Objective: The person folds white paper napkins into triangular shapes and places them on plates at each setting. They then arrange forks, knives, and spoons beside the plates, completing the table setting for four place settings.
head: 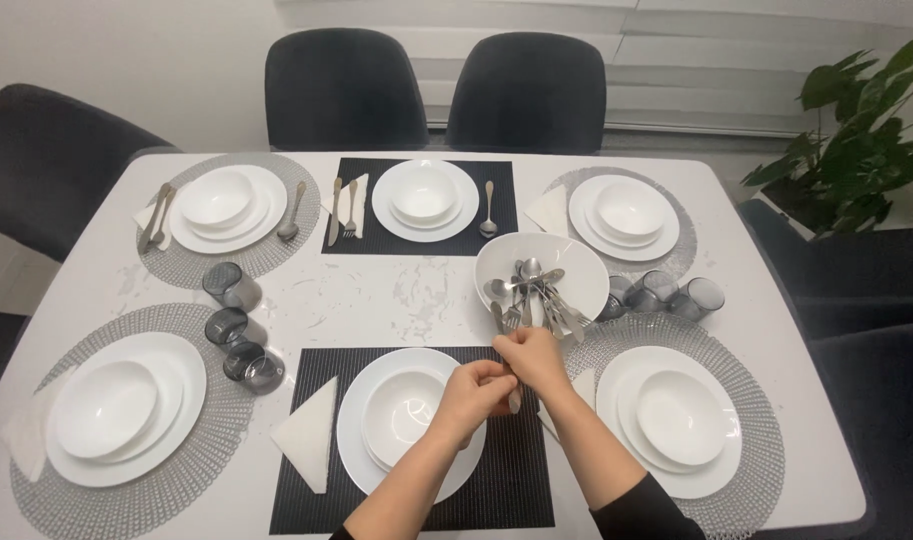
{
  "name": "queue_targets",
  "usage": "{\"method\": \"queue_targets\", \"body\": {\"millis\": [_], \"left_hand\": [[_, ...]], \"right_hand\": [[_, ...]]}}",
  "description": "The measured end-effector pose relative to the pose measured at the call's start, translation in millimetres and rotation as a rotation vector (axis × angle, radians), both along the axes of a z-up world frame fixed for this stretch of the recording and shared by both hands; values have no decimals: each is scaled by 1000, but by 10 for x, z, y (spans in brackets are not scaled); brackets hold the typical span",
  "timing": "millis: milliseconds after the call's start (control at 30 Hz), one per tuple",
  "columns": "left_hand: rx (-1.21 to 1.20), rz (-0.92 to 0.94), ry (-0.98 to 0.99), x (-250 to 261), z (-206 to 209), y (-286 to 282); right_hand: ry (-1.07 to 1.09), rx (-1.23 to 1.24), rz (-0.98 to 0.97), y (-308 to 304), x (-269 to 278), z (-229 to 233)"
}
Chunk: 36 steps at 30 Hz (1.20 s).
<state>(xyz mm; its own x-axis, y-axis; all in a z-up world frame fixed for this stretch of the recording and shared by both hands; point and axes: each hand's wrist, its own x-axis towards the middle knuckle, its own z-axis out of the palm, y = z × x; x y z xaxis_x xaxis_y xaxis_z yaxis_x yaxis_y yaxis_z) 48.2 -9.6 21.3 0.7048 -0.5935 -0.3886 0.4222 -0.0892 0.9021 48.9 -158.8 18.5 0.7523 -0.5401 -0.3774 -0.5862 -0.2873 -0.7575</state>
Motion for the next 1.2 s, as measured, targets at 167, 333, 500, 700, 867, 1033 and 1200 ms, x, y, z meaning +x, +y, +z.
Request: {"method": "queue_targets", "body": {"millis": [167,333,500,700,867,1033,1200], "left_hand": [[-66,13,124,-99,414,152],[-88,-22,157,-195,471,213],[55,-78,-19,-247,303,155],[15,10,52,-157,113,12],[157,110,-71,-38,218,-113],[270,174,-60,53,376,-287],[297,264,-96,177,96,-422]], "right_hand": [[-176,321,-65,196,-206,483],[-246,480,-15,81,-379,498],[-260,510,77,-233,-482,227],[-268,464,27,-769,-374,289],[-292,428,9,-1423,-121,469],[-228,312,-85,-1916,256,914],[-206,154,-85,-2407,821,1137]]}}
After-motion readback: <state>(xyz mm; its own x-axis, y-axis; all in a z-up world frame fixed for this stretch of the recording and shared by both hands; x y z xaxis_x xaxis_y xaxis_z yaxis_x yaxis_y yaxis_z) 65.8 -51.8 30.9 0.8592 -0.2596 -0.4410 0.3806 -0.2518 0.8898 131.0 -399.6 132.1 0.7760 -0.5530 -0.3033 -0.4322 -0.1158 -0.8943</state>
